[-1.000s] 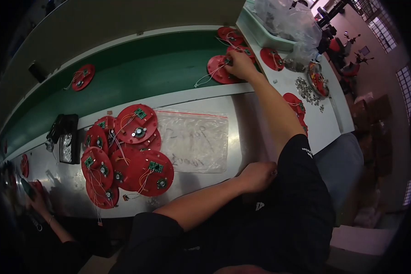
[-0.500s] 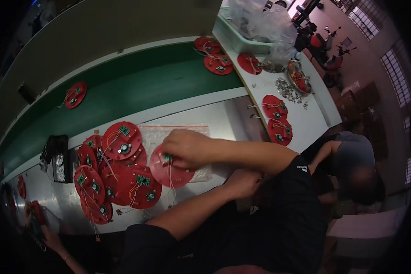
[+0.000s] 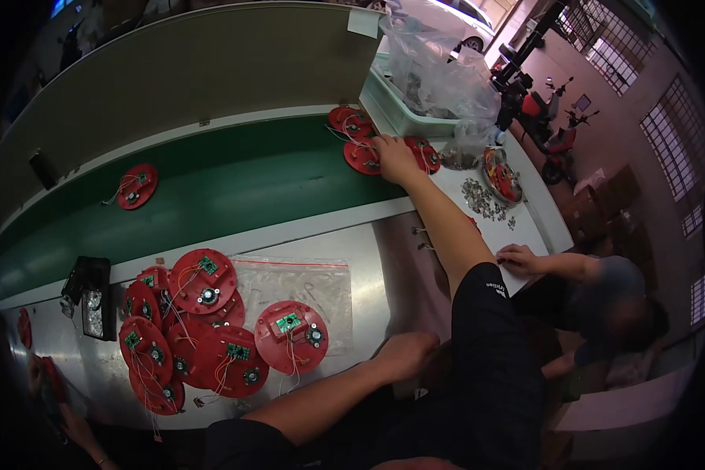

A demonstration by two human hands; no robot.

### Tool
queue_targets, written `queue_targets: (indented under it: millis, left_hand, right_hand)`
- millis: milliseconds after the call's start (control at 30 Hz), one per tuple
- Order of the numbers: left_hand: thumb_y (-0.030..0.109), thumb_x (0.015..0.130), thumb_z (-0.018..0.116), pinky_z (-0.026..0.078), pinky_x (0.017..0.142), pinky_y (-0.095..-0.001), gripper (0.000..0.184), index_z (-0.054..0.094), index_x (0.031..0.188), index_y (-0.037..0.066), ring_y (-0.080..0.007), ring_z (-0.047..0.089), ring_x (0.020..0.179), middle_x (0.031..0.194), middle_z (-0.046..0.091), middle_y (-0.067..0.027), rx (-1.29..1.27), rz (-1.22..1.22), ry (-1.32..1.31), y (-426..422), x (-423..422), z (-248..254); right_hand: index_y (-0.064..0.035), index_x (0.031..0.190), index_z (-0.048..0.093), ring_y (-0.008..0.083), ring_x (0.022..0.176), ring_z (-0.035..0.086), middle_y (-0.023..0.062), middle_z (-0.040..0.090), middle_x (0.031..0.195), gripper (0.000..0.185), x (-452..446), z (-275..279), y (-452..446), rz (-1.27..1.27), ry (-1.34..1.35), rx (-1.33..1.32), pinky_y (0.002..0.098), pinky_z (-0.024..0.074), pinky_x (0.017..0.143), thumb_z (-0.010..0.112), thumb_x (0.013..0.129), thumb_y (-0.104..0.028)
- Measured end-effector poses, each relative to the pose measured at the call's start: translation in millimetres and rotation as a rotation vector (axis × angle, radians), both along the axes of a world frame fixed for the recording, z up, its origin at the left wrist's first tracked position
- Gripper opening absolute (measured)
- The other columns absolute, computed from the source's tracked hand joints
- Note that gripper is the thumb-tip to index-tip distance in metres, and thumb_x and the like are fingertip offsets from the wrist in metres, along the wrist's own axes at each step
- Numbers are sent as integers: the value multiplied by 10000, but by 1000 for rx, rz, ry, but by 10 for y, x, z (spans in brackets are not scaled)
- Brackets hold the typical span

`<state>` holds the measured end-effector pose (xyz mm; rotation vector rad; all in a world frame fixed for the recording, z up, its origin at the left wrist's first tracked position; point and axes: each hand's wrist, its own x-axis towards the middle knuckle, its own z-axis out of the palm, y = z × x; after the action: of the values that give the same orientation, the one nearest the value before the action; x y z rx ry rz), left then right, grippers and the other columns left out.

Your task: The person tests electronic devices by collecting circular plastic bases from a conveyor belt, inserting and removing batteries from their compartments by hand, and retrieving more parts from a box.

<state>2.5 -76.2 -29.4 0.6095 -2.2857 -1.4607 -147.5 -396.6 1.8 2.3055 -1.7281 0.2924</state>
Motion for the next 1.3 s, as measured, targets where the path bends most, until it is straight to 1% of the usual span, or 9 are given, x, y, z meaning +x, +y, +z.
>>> queue_targets:
  millis: [267,333,600,667,767,933,1033,1200,1300]
  left_hand:
    - [158,816,550,481,709,-421,147,576,902,42,-352,597,832,856,613,-157,45,-46,20,-45,34,4]
    - [159,814,550,479,708,-423,151,576,901,39,-353,597,829,845,614,-157,32,-44,26,-38,17,-3]
    - [179,820,546,469,719,-435,153,568,882,41,-345,586,855,893,594,-155,38,-4,58,-19,6,-56]
    - [181,821,545,470,719,-436,155,567,885,42,-348,585,854,894,594,-158,28,12,66,-8,16,-64]
    - [182,822,540,471,717,-439,156,565,889,43,-355,585,852,898,597,-161,-11,16,72,7,10,-20]
    - [174,819,536,475,717,-442,156,563,899,43,-363,587,860,901,604,-162,-40,2,60,9,-15,-61]
    - [177,821,535,475,720,-444,162,565,902,41,-364,587,864,897,606,-164,4,2,31,0,2,-63]
    - [187,827,533,470,723,-445,166,564,891,37,-363,585,856,893,604,-167,63,-1,51,-35,28,-23]
    - [193,841,502,472,709,-452,173,559,892,39,-385,591,830,852,608,-188,118,-15,107,-48,28,-45]
  right_hand:
    - [-87,1234,488,349,1161,459,130,541,1230,483,-28,102,-419,74,163,327,436,407,957,587,761,-91]
    - [-60,1217,512,356,1111,492,162,562,1180,557,2,195,-447,50,148,422,392,407,968,630,673,-24]
    - [-32,1005,586,356,932,553,166,627,931,416,371,670,240,202,-22,333,416,457,832,686,612,-122]
    - [-33,1111,568,327,952,553,161,609,983,539,620,847,601,311,-138,406,380,452,843,727,607,-137]
    - [-30,1072,576,302,885,561,115,623,921,516,1045,774,1082,628,-156,428,379,457,794,736,597,-154]
    - [-18,972,585,334,955,557,143,619,956,394,1619,531,1560,838,-214,622,412,438,884,718,636,-174]
    - [-18,1083,572,322,1000,564,152,601,1053,431,1492,423,1282,973,-361,515,384,453,881,706,702,-169]
    - [-30,1114,575,328,1003,581,177,592,1093,393,708,176,-61,210,-348,180,396,466,883,629,728,-78]
    - [-30,1207,501,349,1095,522,189,518,1214,481,296,-23,-809,96,-206,30,411,426,948,594,736,-52]
